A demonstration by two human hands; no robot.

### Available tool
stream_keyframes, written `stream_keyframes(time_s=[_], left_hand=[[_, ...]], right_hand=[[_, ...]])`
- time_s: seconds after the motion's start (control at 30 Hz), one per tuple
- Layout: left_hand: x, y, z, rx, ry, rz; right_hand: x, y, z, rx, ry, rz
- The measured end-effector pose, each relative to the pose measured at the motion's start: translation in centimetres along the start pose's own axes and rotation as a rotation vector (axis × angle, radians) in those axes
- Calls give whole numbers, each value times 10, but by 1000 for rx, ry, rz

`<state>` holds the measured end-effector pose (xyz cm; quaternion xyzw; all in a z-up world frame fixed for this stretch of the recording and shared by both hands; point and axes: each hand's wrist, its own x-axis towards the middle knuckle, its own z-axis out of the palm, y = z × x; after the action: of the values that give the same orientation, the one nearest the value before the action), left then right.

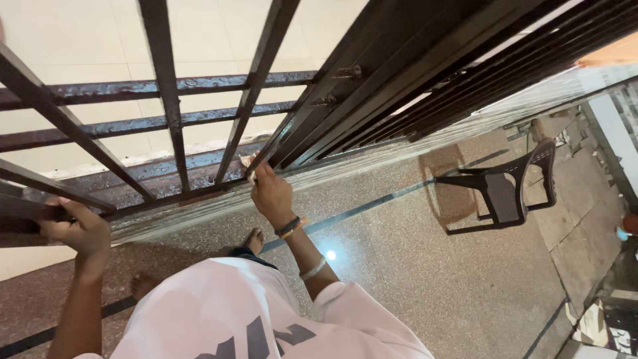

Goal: The person wipes the vertical bars of a metal gate by hand using a piece of cloth.

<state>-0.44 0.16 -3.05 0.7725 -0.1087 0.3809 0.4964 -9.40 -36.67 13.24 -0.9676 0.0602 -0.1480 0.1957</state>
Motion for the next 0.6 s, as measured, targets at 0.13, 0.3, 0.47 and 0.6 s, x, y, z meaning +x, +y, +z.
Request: stream_keyframes(time_s=[0.13,0.3,0.47,0.6], left_hand=[[-1,10,-4,-88,-22,-178],[8,23,-5,-235,3,-295],[8,26,-11,-215,-39,-238],[10,28,-10,-227,-23,-238]], right_hand=[[-7,-9,-7,42,9,14],[-25,-21,-27,0,-103,49],[-9,-6,-1,-44,-13,54],[-7,-7,13,-14,33,85]])
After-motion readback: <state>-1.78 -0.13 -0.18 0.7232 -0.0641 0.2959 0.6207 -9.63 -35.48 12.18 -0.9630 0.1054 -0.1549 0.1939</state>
